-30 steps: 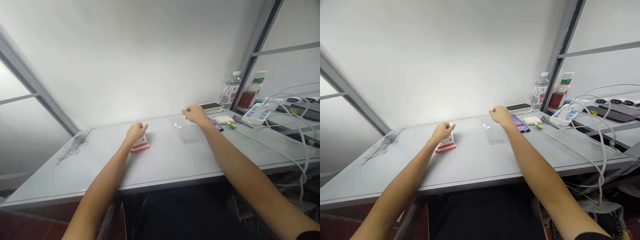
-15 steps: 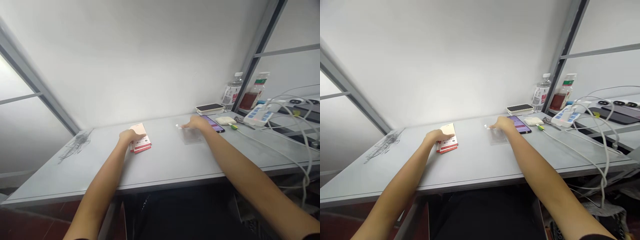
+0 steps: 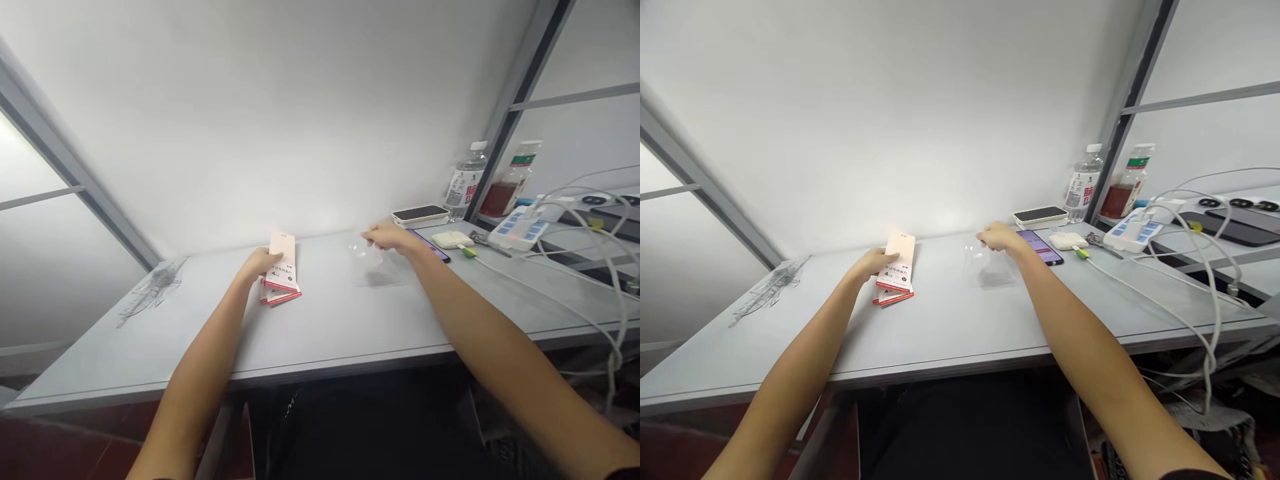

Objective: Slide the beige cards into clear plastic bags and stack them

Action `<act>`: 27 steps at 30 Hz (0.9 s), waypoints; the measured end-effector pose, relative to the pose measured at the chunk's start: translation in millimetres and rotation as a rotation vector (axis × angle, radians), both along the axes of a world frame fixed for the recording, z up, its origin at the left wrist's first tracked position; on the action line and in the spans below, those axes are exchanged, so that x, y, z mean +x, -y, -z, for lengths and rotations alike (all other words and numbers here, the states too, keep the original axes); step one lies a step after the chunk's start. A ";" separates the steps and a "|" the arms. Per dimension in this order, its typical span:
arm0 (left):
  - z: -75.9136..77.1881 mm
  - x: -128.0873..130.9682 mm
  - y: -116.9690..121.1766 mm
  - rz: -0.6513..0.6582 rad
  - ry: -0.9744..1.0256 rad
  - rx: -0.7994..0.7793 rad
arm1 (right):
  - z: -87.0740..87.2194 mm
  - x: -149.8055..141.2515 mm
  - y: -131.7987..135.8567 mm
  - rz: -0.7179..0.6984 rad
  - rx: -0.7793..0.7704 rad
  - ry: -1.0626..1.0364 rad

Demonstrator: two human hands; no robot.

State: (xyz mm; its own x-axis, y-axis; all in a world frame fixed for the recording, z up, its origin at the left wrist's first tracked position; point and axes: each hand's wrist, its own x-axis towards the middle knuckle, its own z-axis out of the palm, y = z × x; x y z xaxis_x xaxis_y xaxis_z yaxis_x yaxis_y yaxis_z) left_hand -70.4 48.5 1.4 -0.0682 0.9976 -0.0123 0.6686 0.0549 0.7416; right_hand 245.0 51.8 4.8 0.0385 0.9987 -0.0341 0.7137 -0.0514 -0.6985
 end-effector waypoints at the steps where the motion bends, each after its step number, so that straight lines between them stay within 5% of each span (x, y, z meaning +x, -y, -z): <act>1: -0.9 2.2 0.5 0.031 0.086 -0.001 | -0.7 -3.9 1.0 -0.004 0.061 -0.048; 6: -5.3 27.3 13.4 0.302 0.583 0.095 | 4.0 -32.4 9.6 0.004 0.408 -0.166; 9: -2.2 47.8 24.8 0.375 0.580 0.151 | 9.0 -50.2 18.0 -0.040 0.566 -0.157; 12: 4.7 60.7 30.0 0.271 0.453 0.234 | 10.0 -62.7 26.7 -0.134 0.610 -0.264; 17: 9.5 57.8 25.5 0.082 0.356 0.318 | 3.5 -67.8 35.1 -0.327 0.530 -0.692; 22: 1.7 54.3 27.3 0.205 0.518 0.302 | -2.2 -64.1 34.5 -0.455 0.318 -1.143; 27: -2.8 55.8 31.8 0.345 0.659 0.187 | -5.0 -62.0 35.0 -0.480 0.212 -1.373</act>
State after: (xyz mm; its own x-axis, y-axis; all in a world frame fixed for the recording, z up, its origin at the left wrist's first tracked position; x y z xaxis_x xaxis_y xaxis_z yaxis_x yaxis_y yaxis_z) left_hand -14.6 16.7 4.2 0.2103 0.9506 0.2284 0.0414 -0.2421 0.9694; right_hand 183.0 16.8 9.8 -0.2317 0.8970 0.3765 -0.5828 0.1819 -0.7920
